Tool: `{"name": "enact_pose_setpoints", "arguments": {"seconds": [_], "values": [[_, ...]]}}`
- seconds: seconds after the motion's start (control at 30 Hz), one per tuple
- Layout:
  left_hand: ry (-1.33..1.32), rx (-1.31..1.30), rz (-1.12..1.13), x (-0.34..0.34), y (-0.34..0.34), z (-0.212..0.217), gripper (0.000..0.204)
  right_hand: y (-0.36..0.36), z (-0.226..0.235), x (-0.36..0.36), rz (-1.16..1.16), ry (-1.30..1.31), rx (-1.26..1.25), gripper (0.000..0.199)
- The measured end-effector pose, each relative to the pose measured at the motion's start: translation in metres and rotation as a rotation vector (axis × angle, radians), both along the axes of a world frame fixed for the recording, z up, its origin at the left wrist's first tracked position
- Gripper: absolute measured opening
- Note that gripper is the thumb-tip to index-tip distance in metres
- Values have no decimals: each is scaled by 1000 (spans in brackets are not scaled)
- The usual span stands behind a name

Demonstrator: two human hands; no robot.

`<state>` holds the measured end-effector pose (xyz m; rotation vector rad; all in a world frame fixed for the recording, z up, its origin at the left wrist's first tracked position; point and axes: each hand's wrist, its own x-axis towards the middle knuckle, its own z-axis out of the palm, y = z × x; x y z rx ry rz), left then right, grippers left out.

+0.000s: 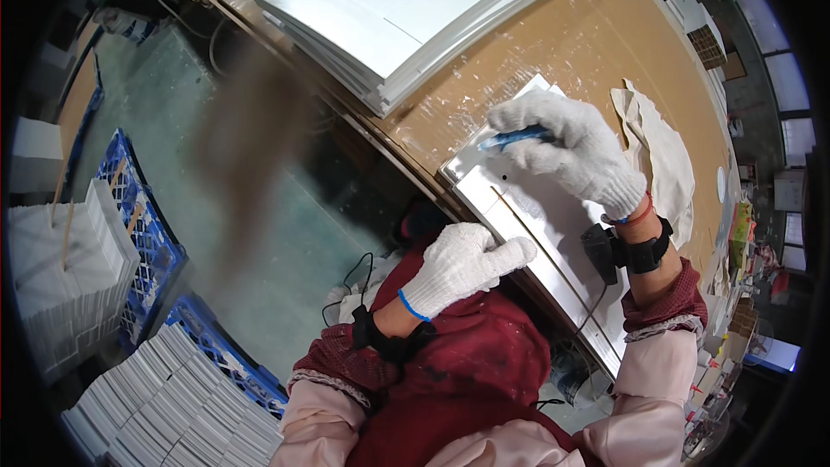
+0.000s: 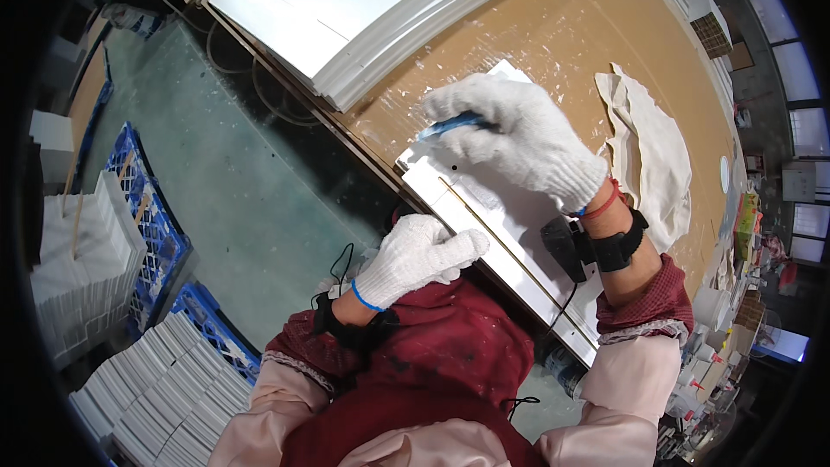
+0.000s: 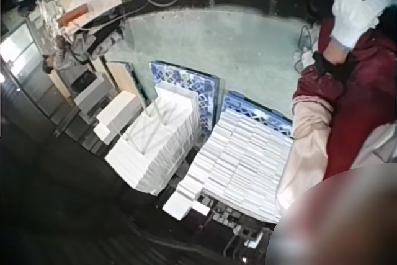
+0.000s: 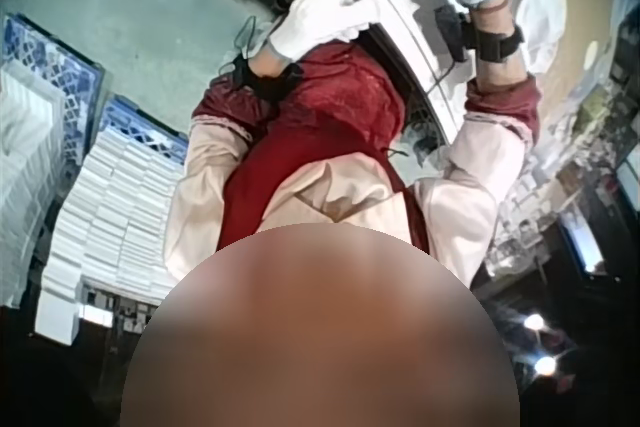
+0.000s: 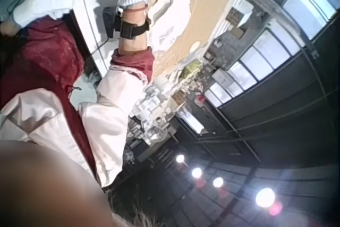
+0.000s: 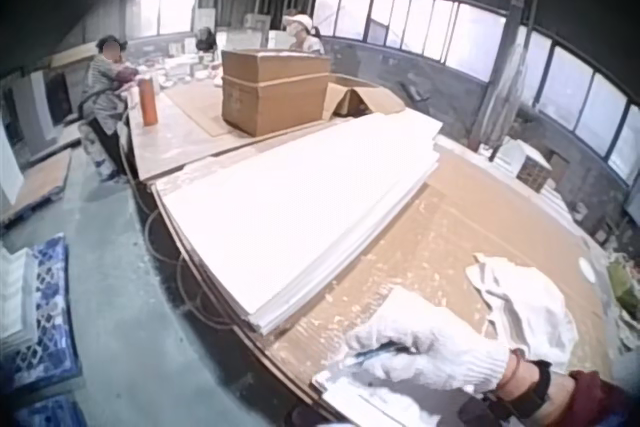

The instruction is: Sanding the surface and edges of white furniture panels and wiping them clean with a cloth.

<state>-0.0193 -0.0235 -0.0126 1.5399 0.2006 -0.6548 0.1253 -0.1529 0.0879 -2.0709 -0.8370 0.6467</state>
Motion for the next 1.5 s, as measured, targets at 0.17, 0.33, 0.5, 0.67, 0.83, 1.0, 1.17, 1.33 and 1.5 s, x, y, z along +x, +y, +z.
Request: {"name": "enact_pose_setpoints", "arguments": {"seconds": [0.17, 0.33, 0.5, 0.67, 0.83, 1.0, 1.17, 1.33, 1.5], "values": [[-17, -1, 18, -3, -2, -7, 67, -19, -1, 4, -138, 144, 117, 39], [-28, -80, 59, -4, -5, -14, 64, -30, 0, 0, -172, 196, 68, 38], [-45, -142, 101, -4, -2, -4, 59, -35, 2, -5, -184, 197, 13, 37], [-109, -153, 123, -4, -3, -4, 55, -36, 0, -12, -131, 209, 48, 35], [-18, -132, 103, -4, -1, -2, 56, -28, -14, -17, 64, 34, 77, 26], [-62, -121, 104, -2, -4, 3, 55, -27, -17, -15, 266, -363, 123, 27], [56, -137, 61, 1, 3, 5, 40, -22, -17, -18, 338, -494, 41, 28], [-39, -104, 70, -2, -2, -1, 54, -35, -20, -10, 291, -459, 169, 38], [-24, -107, 80, -2, 0, 2, 54, -30, -20, -11, 328, -385, 178, 43]]}}
